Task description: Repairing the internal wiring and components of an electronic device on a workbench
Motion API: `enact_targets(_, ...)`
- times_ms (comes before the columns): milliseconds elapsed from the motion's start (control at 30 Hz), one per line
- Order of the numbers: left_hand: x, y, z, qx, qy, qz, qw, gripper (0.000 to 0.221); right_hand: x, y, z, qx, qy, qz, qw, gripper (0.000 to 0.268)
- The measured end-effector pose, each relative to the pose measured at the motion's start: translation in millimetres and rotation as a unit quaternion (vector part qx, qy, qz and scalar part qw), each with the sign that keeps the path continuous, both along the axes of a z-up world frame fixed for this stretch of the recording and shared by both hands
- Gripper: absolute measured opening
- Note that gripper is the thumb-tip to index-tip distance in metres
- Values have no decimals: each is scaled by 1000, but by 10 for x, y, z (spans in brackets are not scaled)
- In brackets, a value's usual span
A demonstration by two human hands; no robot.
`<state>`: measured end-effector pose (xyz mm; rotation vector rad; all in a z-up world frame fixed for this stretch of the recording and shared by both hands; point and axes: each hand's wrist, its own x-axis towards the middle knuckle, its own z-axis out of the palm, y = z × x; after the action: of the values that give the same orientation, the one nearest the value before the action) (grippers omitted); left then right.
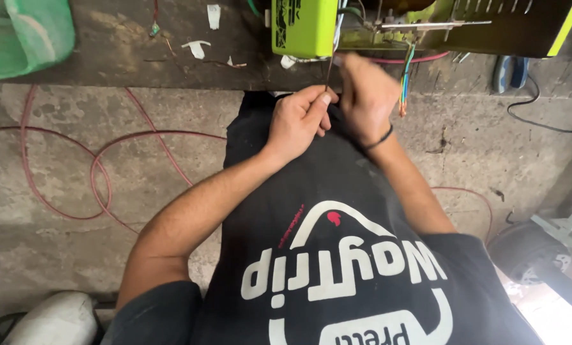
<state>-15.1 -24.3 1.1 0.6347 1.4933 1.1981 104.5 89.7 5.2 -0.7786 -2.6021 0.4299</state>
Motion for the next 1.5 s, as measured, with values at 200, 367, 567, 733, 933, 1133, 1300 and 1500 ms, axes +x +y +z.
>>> enact_targets(200, 5, 29, 42, 7, 4, -4, 1000, 26, -69, 110, -22, 42, -1, -22, 999, 15)
enact_targets(367, 7, 7, 19, 11, 13, 10, 1000, 22, 17, 67, -61, 62, 8, -10, 998, 11)
enact_targets(567, -30, 44, 53, -8, 93, -20, 995, 23, 61, 45, 89, 73, -44, 31, 996, 21)
enact_targets(733, 8, 6, 69, 0, 110, -34, 993, 24, -29, 52, 121, 113, -36, -12, 993, 23)
enact_targets(933, 13, 31, 38, -17, 74, -27, 997, 21, -41, 84, 201, 97, -40, 19, 994, 20)
enact_targets(1133, 35, -5, 31, -18, 70, -22, 997, 27, 79, -34, 155, 68, -25, 32, 997, 22)
enact_targets(1300, 36, 10, -14, -20, 65, -14, 998, 24, 43, 63, 20, 68, -42, 28, 996, 18)
enact_targets(1500, 65, 19, 5, -14, 63, -11, 998, 25, -30, 144, 22, 94, -22, -9, 995, 14)
